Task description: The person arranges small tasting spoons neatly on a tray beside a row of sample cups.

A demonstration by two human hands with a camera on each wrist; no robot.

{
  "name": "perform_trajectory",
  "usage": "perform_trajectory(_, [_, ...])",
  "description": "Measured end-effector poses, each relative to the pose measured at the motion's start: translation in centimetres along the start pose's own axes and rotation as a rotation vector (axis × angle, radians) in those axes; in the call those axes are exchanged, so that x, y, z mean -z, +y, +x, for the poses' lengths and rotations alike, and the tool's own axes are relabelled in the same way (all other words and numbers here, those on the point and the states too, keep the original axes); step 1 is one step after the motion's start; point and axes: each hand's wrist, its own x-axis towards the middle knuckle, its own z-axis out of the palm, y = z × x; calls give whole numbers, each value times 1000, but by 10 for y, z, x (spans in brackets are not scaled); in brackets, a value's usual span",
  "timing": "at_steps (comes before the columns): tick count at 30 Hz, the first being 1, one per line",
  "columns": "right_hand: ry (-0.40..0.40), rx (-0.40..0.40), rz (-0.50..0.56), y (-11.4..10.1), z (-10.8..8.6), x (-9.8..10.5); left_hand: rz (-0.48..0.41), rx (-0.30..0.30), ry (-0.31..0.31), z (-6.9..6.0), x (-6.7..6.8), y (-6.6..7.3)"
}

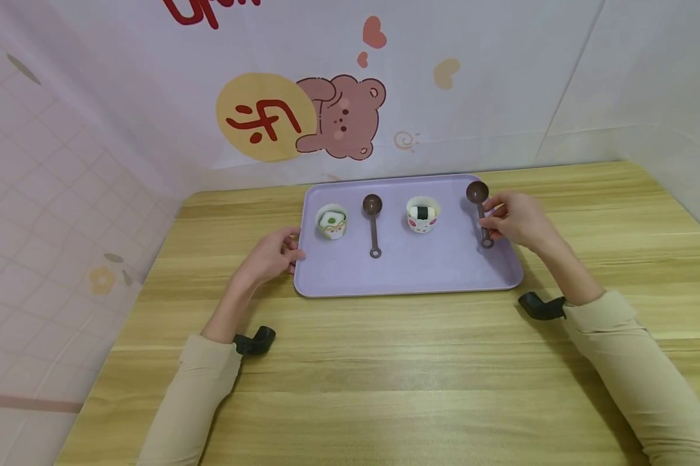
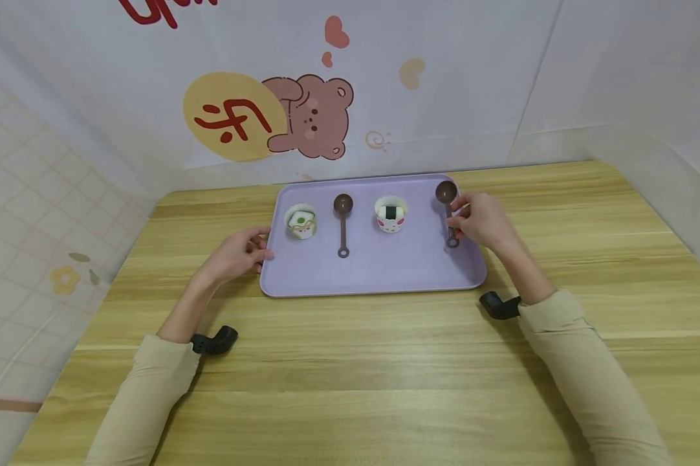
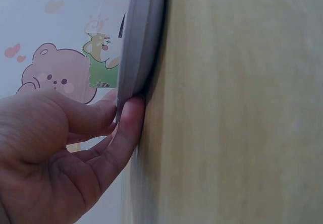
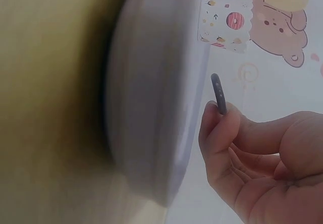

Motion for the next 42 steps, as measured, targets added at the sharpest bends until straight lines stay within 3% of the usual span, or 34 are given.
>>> perform_trajectory(42, [-67, 25, -24, -14, 8, -19, -13, 13, -1, 0, 0, 2])
